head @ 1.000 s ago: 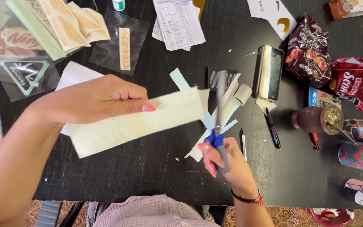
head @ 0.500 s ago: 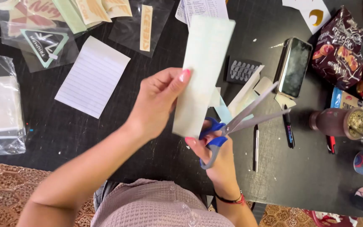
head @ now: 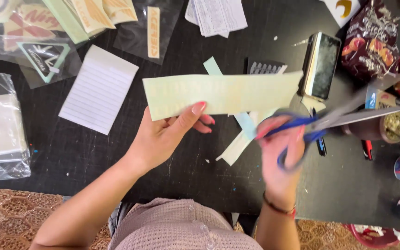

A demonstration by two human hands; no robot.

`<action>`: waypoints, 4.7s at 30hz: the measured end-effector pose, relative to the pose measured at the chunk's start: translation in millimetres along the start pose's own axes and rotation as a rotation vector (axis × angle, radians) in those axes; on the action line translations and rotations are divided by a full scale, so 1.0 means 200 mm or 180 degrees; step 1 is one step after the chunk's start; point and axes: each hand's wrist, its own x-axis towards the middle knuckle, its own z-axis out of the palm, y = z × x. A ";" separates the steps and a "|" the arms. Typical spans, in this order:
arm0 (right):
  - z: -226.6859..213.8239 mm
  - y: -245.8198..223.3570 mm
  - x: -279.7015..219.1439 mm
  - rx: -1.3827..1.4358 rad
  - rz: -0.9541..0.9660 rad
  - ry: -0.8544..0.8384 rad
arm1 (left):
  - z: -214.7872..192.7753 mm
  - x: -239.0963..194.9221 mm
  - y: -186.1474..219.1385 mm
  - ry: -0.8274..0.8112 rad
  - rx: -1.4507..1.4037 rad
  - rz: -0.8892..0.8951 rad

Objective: Cutting sticker strips, peeling off backing, and placing them into small plastic bags for packaging

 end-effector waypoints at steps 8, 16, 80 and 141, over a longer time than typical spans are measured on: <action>0.13 0.17 -0.41 -0.0347 0.1552 -0.1606 | 0.05 0.02 0.00 0.0009 -0.0646 -0.0129; 0.23 0.02 -0.27 -0.0744 0.1492 -0.1204 | 0.08 -0.03 0.02 -0.0167 -0.0739 -0.0542; 0.17 0.30 -0.32 0.0635 0.1562 0.1094 | -0.39 -0.04 -0.09 0.0313 0.0063 -0.1345; 0.28 0.10 -0.33 -0.1051 0.2214 -0.1116 | 0.01 -0.01 0.13 0.0171 0.0790 -0.0380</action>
